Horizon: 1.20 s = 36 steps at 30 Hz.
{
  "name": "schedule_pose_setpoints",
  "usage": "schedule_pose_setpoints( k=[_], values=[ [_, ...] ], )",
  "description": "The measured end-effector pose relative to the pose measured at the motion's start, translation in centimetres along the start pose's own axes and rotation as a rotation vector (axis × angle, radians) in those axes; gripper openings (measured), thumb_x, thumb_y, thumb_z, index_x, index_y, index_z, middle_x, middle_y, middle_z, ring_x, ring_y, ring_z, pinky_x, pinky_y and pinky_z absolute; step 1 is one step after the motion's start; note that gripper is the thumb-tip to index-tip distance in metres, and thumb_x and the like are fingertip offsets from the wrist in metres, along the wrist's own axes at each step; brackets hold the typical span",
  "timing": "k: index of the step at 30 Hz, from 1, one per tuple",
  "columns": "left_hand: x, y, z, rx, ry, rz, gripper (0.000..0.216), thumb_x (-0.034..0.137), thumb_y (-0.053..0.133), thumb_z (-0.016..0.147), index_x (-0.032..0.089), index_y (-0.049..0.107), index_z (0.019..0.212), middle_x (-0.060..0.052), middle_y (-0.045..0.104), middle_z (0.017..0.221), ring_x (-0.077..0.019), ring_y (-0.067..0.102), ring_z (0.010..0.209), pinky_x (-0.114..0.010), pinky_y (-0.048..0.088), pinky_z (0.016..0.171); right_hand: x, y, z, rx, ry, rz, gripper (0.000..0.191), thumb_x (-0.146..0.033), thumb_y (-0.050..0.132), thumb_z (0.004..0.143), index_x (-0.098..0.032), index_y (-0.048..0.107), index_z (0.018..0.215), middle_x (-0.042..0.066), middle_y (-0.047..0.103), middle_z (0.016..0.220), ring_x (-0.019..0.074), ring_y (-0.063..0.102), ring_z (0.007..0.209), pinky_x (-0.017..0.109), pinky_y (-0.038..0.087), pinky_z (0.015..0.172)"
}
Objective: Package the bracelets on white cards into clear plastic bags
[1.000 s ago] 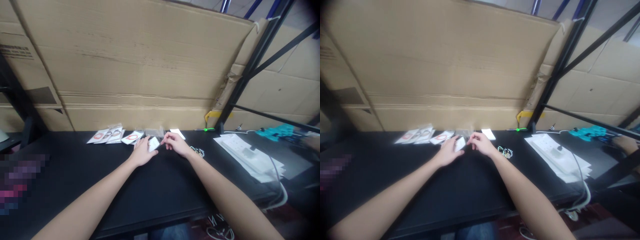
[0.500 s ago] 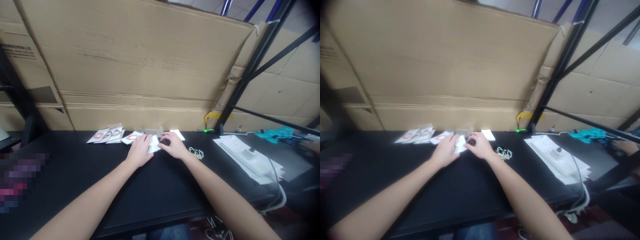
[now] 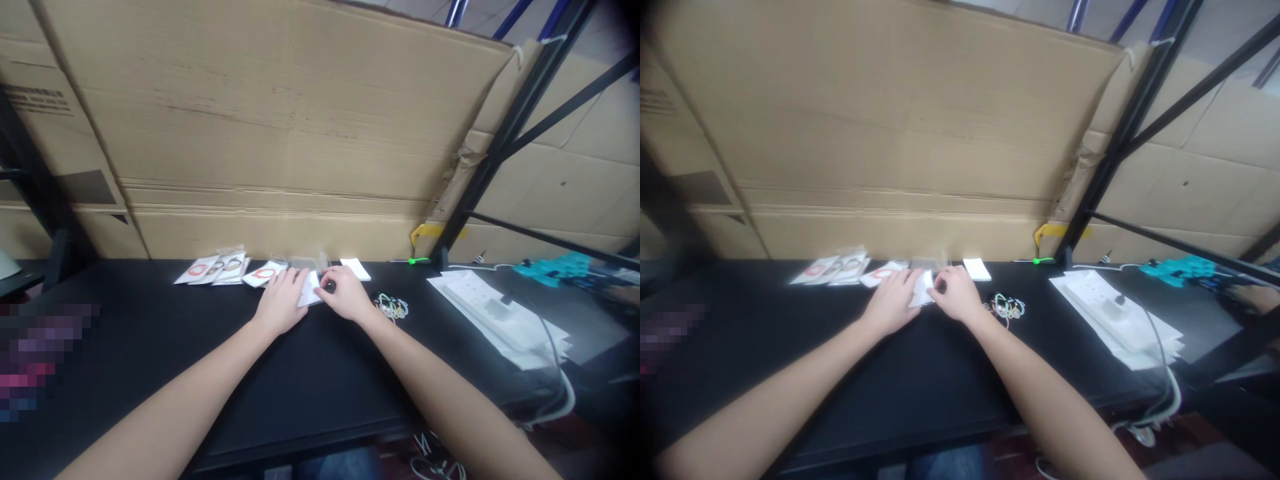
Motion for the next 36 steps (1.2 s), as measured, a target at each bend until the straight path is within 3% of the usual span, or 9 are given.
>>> schedule_pose_setpoints(
  k=[5, 8, 12, 17, 22, 28, 36],
  values=[
    [-0.1, 0.0, 0.0, -0.002, -0.021, 0.018, 0.071, 0.023, 0.064, 0.071, 0.021, 0.033, 0.135, -0.010, 0.051, 0.114, -0.0300, 0.048, 0.105, -0.043, 0.037, 0.091, 0.7, -0.1, 0.4, -0.049, 0.059, 0.126, 0.012, -0.022, 0.058, 0.081, -0.019, 0.064, 0.070, 0.005, 0.066, 0.095, 0.0186, 0.057, 0.091, 0.034, 0.043, 0.083],
    [-0.2, -0.1, 0.0, 0.005, -0.023, 0.038, 0.071, 0.023, 0.064, 0.072, 0.021, 0.033, 0.135, -0.011, 0.050, 0.116, -0.0305, 0.048, 0.106, -0.044, 0.037, 0.091, 0.7, -0.4, 0.4, -0.062, 0.087, 0.180, 0.015, -0.032, 0.060, 0.081, -0.019, 0.064, 0.073, 0.005, 0.065, 0.095, 0.0176, 0.057, 0.087, 0.032, 0.043, 0.079],
    [0.1, -0.2, 0.0, 0.008, -0.002, 0.057, 0.070, 0.022, 0.063, 0.072, 0.021, 0.033, 0.136, -0.011, 0.051, 0.117, -0.0301, 0.048, 0.107, -0.043, 0.036, 0.092, 0.3, -0.2, 0.2, -0.008, 0.072, 0.089, 0.026, -0.044, 0.071, 0.071, -0.020, 0.064, 0.078, 0.005, 0.065, 0.089, 0.0197, 0.055, 0.087, 0.034, 0.043, 0.080],
    [0.5, -0.2, 0.0, 0.015, 0.034, 0.086, 0.071, 0.021, 0.061, 0.072, 0.020, 0.032, 0.137, -0.011, 0.051, 0.118, -0.0295, 0.047, 0.106, -0.042, 0.036, 0.092, 0.5, 0.5, 0.1, -0.025, 0.071, 0.043, 0.011, -0.029, 0.066, 0.076, -0.020, 0.064, 0.071, 0.005, 0.066, 0.089, 0.0195, 0.056, 0.089, 0.035, 0.042, 0.083],
    [0.6, -0.3, 0.0, 0.026, 0.043, 0.104, 0.071, 0.023, 0.061, 0.072, 0.019, 0.032, 0.137, -0.011, 0.051, 0.117, -0.0294, 0.047, 0.105, -0.042, 0.035, 0.092, 0.9, 0.3, 0.1, -0.016, 0.089, 0.044, 0.019, -0.039, 0.069, 0.074, -0.020, 0.065, 0.076, 0.004, 0.066, 0.088, 0.0199, 0.057, 0.086, 0.035, 0.043, 0.081],
    [0.8, -0.4, 0.0, 0.024, 0.039, 0.107, 0.072, 0.026, 0.062, 0.072, 0.018, 0.032, 0.137, -0.011, 0.051, 0.115, -0.0296, 0.047, 0.104, -0.041, 0.035, 0.092, 1.0, 0.2, 0.3, -0.017, 0.050, 0.041, 0.010, -0.022, 0.060, 0.079, -0.020, 0.067, 0.073, 0.004, 0.068, 0.092, 0.0183, 0.058, 0.088, 0.033, 0.042, 0.084],
    [0.7, -0.5, 0.0, 0.000, 0.011, 0.086, 0.066, 0.029, 0.061, 0.074, 0.020, 0.034, 0.133, -0.011, 0.051, 0.114, -0.0301, 0.047, 0.105, -0.042, 0.034, 0.092, 1.4, 0.1, 0.3, -0.039, 0.114, 0.143, 0.013, -0.022, 0.058, 0.080, -0.019, 0.068, 0.073, 0.005, 0.067, 0.095, 0.0184, 0.059, 0.089, 0.034, 0.043, 0.082]
  ],
)
Point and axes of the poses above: each hand's wrist, its own z-axis towards the middle knuckle, its own y-axis out of the palm, x = y × z, the point moved 2 cm from there along z, towards the middle knuckle
